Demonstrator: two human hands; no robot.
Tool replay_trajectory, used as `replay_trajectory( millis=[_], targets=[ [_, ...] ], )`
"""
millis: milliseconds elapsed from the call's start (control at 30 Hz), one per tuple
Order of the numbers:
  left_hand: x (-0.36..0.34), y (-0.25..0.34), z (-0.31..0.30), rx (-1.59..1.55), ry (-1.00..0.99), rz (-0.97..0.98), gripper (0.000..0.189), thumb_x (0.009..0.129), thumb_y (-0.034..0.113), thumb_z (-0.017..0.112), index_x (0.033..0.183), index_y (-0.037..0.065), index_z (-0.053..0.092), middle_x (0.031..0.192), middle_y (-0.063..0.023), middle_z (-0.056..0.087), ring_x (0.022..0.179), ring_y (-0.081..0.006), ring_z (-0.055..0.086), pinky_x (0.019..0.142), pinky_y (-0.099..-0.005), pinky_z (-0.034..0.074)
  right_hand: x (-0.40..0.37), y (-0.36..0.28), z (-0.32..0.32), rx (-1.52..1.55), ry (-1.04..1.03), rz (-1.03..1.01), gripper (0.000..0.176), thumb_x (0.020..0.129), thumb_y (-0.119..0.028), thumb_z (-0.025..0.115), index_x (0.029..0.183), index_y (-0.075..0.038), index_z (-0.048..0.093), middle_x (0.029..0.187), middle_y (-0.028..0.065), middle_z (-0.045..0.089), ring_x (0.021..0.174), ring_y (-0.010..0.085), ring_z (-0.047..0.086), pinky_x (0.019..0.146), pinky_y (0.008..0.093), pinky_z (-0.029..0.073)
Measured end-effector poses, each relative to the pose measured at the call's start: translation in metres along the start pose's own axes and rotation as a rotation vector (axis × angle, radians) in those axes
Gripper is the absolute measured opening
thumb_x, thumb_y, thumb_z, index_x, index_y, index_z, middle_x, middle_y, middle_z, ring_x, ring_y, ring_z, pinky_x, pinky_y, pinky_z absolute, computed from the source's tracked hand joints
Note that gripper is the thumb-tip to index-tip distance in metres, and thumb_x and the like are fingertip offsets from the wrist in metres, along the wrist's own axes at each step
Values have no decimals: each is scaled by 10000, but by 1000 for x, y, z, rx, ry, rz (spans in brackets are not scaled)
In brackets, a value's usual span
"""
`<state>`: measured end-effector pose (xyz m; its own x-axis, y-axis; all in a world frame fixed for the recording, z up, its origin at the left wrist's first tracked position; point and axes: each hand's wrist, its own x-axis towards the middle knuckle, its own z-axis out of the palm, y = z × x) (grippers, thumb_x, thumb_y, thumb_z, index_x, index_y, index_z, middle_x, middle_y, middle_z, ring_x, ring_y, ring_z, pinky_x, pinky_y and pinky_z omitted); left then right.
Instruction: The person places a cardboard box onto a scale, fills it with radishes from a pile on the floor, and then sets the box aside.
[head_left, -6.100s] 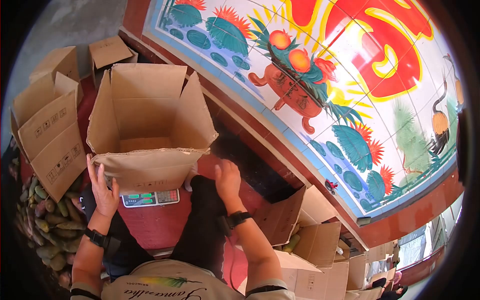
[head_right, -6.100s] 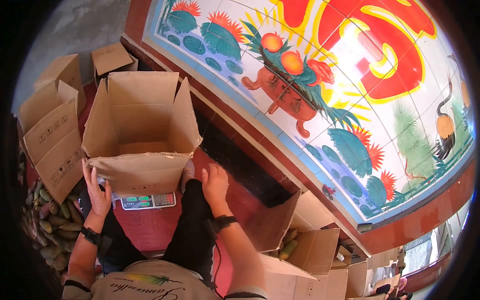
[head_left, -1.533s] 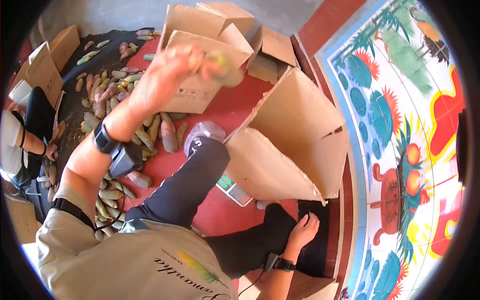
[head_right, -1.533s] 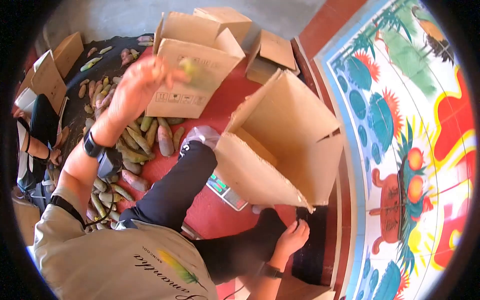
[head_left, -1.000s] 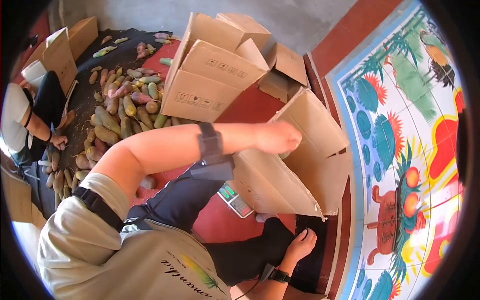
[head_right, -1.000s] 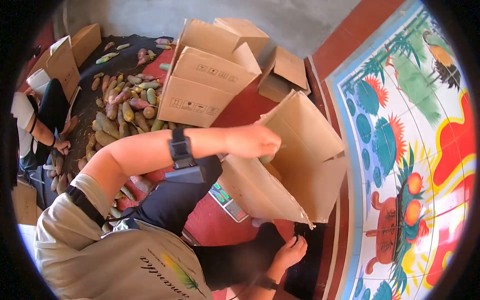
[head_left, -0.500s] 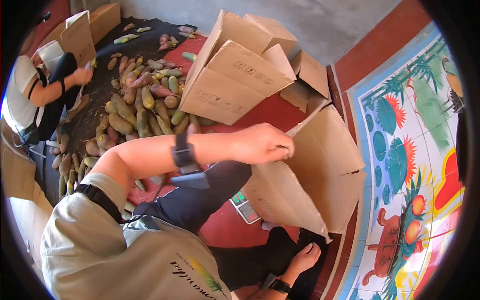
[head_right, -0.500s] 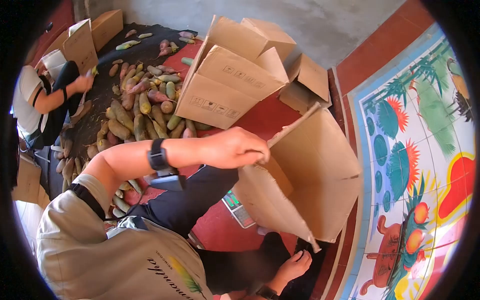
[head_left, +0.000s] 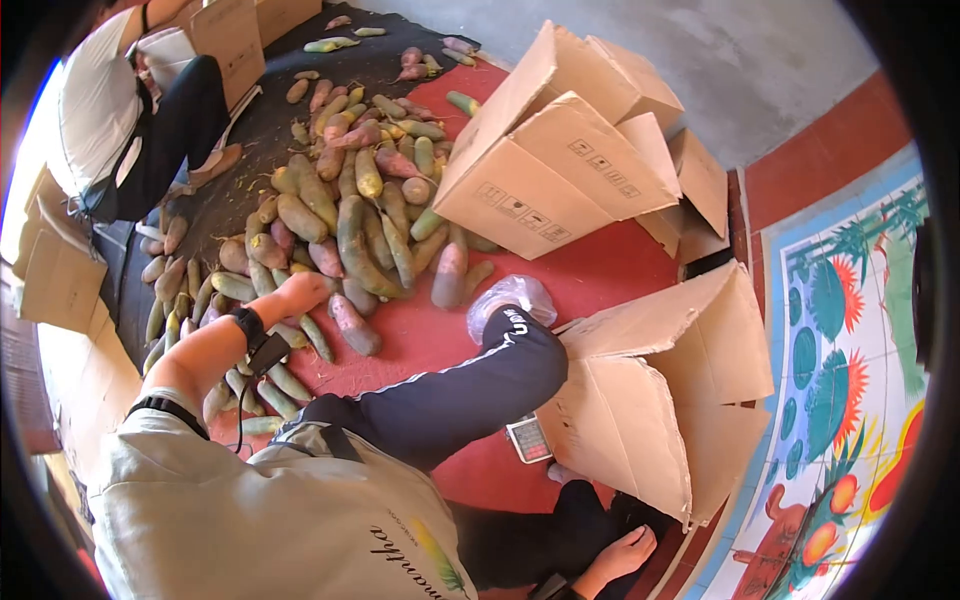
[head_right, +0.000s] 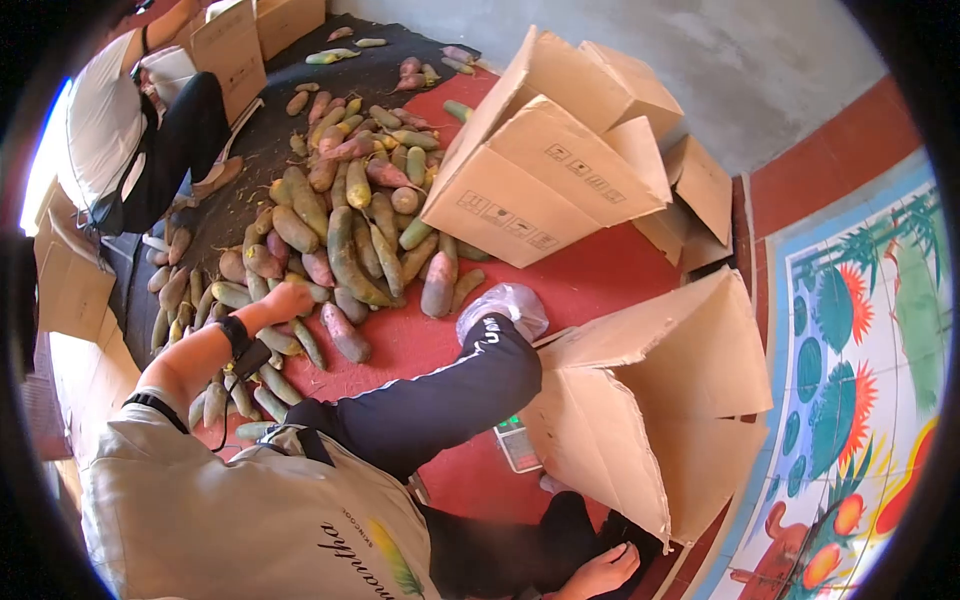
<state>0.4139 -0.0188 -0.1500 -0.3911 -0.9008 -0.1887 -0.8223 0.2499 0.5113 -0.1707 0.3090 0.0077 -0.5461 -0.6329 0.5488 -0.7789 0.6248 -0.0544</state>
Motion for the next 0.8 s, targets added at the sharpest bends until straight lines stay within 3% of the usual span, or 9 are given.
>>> replay_trajectory(
  millis=[67, 133, 167, 200, 333, 467, 500, 667, 800],
  targets=[
    [-27, -68, 50, 582, -297, 8, 217, 817, 178, 475, 822, 47, 648, 846, -122, 642, 826, -270, 626, 664, -375, 500, 3, -2, -2, -1, -32, 3, 223, 893, -140, 463, 938, 55, 563, 903, 193, 557, 840, 349, 540, 742, 406, 444],
    [-68, -95, 70, 623, -360, -44, 215, 801, 149, 481, 818, 47, 670, 859, -101, 654, 825, -260, 634, 685, -365, 517, 6, -5, -3, -11, -56, 1, 235, 899, -145, 453, 935, 59, 562, 908, 199, 557, 850, 355, 533, 750, 412, 441],
    [-86, -82, 59, 381, -335, -309, 206, 794, 132, 492, 808, 54, 683, 880, -87, 658, 828, -257, 637, 688, -366, 520, 7, -9, -3, -10, -39, -21, 251, 908, -154, 440, 928, 64, 563, 904, 206, 558, 853, 364, 525, 752, 419, 438],
    [-100, -107, 80, 384, -392, -390, 189, 781, 121, 514, 805, 51, 687, 892, -95, 655, 846, -260, 636, 689, -369, 521, 9, -13, -5, -7, -48, -36, 251, 908, -154, 440, 928, 64, 563, 904, 206, 558, 853, 364, 525, 752, 419, 438],
    [-142, -80, 78, 230, -319, -626, 175, 780, 121, 541, 910, 58, 640, 922, -105, 637, 880, -281, 620, 724, -382, 509, 17, -34, -16, -70, 41, -200, 272, 910, -180, 474, 819, 41, 605, 798, 188, 599, 743, 357, 560, 679, 429, 469],
    [-167, -71, 80, -75, -168, -988, 505, 777, 205, 615, 1242, 90, 457, 1123, -153, 557, 1046, -332, 544, 868, -405, 456, 20, -41, -16, -112, 22, -206, 265, 910, -165, 467, 816, 42, 604, 795, 192, 597, 733, 359, 553, 662, 429, 461],
    [-167, -73, 80, -98, -229, -1052, 717, 731, 273, 680, 1333, 127, 318, 1244, -173, 450, 1147, -353, 459, 938, -411, 403, 21, -41, -16, -113, 19, -217, 265, 910, -165, 467, 816, 42, 604, 795, 192, 597, 733, 359, 553, 662, 429, 461],
    [-178, -90, 97, -15, -152, -1138, 780, 696, 336, 720, 1327, 119, 315, 1279, -195, 400, 1167, -360, 437, 946, -402, 397, 23, -43, -14, -141, -2, -239, 260, 904, -167, 477, 808, 41, 601, 787, 194, 597, 721, 368, 549, 653, 435, 460],
    [-181, -97, 105, -123, -187, -1200, 622, 727, 303, 688, 1216, 48, 399, 1236, -208, 449, 1124, -360, 485, 924, -391, 414, 22, -29, -6, -151, -11, -213, 245, 897, -161, 493, 809, 40, 602, 773, 198, 598, 712, 371, 558, 641, 436, 465]
  ],
)
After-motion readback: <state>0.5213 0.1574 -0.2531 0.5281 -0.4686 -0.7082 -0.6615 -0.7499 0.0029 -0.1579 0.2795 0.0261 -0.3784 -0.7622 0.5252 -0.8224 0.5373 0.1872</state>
